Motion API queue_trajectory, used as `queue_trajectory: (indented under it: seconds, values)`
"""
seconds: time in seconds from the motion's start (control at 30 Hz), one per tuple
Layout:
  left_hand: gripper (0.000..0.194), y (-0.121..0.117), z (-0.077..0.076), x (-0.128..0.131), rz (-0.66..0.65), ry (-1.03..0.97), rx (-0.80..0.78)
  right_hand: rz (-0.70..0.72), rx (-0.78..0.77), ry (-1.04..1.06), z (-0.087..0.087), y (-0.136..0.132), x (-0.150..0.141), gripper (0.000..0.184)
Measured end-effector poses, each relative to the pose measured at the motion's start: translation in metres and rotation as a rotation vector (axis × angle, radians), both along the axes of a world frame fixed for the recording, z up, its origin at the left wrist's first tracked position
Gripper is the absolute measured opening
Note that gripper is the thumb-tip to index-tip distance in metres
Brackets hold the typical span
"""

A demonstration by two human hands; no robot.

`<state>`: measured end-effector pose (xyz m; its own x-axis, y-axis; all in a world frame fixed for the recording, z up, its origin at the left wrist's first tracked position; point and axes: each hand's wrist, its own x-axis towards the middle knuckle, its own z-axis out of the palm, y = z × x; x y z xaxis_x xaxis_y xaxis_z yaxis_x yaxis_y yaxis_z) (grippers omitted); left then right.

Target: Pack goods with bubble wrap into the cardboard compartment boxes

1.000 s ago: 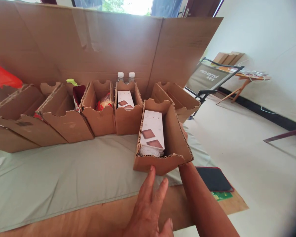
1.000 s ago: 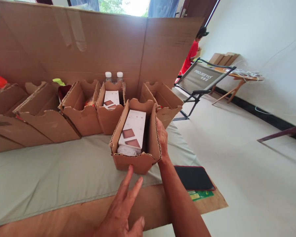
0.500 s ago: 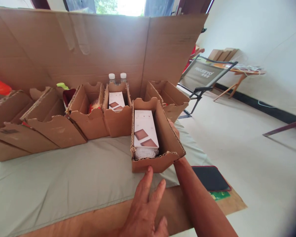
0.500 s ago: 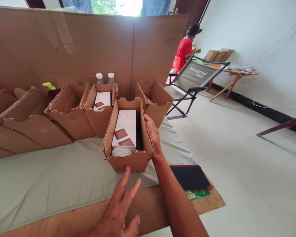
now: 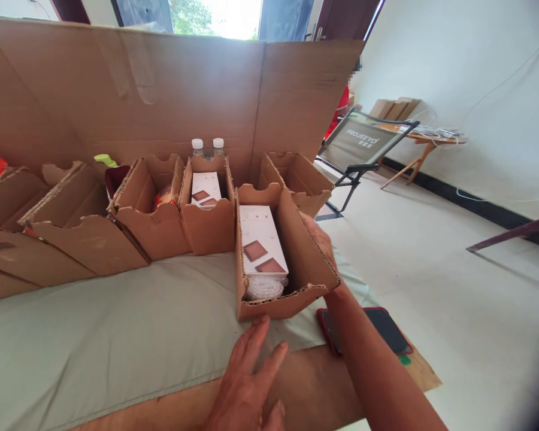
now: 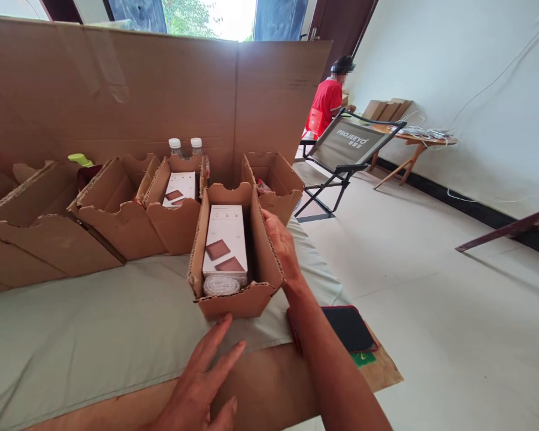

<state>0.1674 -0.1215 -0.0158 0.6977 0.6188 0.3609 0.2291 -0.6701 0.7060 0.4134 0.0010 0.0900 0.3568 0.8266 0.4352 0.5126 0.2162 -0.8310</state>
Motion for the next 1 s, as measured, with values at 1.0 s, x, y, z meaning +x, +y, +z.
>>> queue_trajectory:
  seconds: [1.0]
  values:
    - [0.051, 0.011, 0.006, -0.022, 0.335, -0.173, -0.113, -0.205, -0.102, -0.14, 0.029, -0.01, 0.024, 0.054]
